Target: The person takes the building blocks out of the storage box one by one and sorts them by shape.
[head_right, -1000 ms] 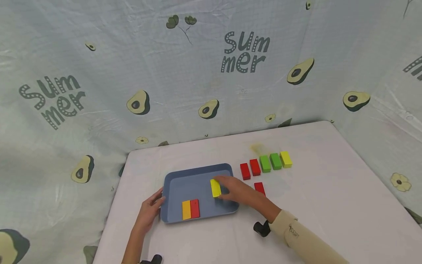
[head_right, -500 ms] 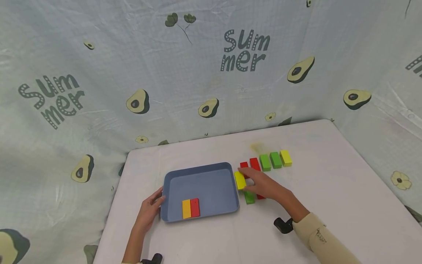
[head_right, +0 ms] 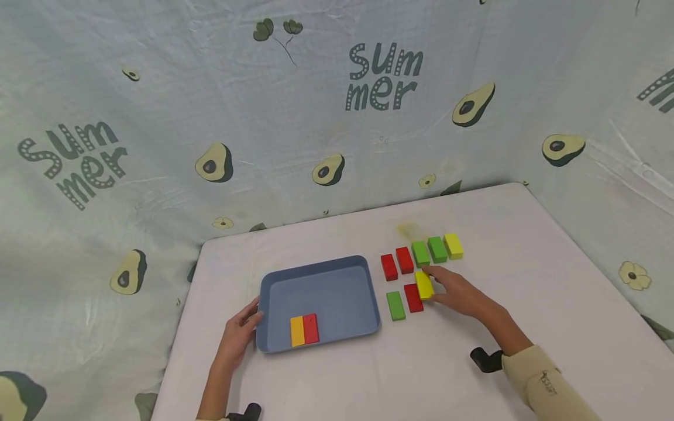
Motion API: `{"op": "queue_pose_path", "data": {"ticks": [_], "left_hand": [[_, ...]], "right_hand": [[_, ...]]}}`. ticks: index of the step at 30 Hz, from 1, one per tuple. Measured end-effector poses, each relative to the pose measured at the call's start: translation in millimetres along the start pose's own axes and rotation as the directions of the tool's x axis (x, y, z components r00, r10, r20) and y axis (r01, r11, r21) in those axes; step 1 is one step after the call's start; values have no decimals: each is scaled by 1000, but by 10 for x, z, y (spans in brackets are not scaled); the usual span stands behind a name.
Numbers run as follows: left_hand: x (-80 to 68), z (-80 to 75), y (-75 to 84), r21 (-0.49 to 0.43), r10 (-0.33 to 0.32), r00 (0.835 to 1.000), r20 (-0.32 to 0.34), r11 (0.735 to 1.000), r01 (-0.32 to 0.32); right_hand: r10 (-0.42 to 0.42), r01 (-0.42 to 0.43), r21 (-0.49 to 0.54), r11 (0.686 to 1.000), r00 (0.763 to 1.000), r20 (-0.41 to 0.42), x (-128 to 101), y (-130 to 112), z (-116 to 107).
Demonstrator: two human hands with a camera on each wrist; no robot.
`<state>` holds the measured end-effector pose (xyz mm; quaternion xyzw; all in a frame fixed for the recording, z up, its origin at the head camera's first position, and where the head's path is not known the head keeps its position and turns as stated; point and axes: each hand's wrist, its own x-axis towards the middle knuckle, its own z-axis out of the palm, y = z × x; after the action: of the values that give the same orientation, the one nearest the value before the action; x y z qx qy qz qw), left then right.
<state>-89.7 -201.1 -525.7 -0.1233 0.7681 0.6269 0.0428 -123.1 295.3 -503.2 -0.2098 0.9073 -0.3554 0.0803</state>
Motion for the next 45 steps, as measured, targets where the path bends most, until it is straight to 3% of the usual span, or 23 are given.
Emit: {"op": "queue_pose_path", "data": {"ticks": [10, 18, 22, 29, 34, 39, 45], "left_hand": [[11, 11, -16, 3, -11, 1000, -7, 1000, 11], [3, -3, -8, -13, 4, 1000, 11, 1000, -4], [0, 2, -18, -8, 6, 1000, 11, 1000, -6], [3, 6, -21, 4, -5, 1000, -7, 1000, 5], [8, 3, -7, 4, -6, 1000, -10, 1000, 6], [5, 4, -12, -4, -4, 1000, -2, 1000, 4], [3, -1, -6, -2, 0, 1000, -1, 1000, 0]], "right_hand": [[74, -74, -16, 997, 997, 18, -57, 197, 57], [105, -103, -35, 994, 993, 51, -68, 193, 49], [126, -126, 5, 992, 992, 6, -49, 114, 8], [42, -28, 92, 995, 987, -154, 142, -201, 50], [-69, 87, 84, 993, 977, -201, 326, -545, 207], [-172, 189, 100, 977, 972, -159, 528, -893, 403], [-164, 164, 69, 984, 986, -11, 707, -1235, 701]]}}
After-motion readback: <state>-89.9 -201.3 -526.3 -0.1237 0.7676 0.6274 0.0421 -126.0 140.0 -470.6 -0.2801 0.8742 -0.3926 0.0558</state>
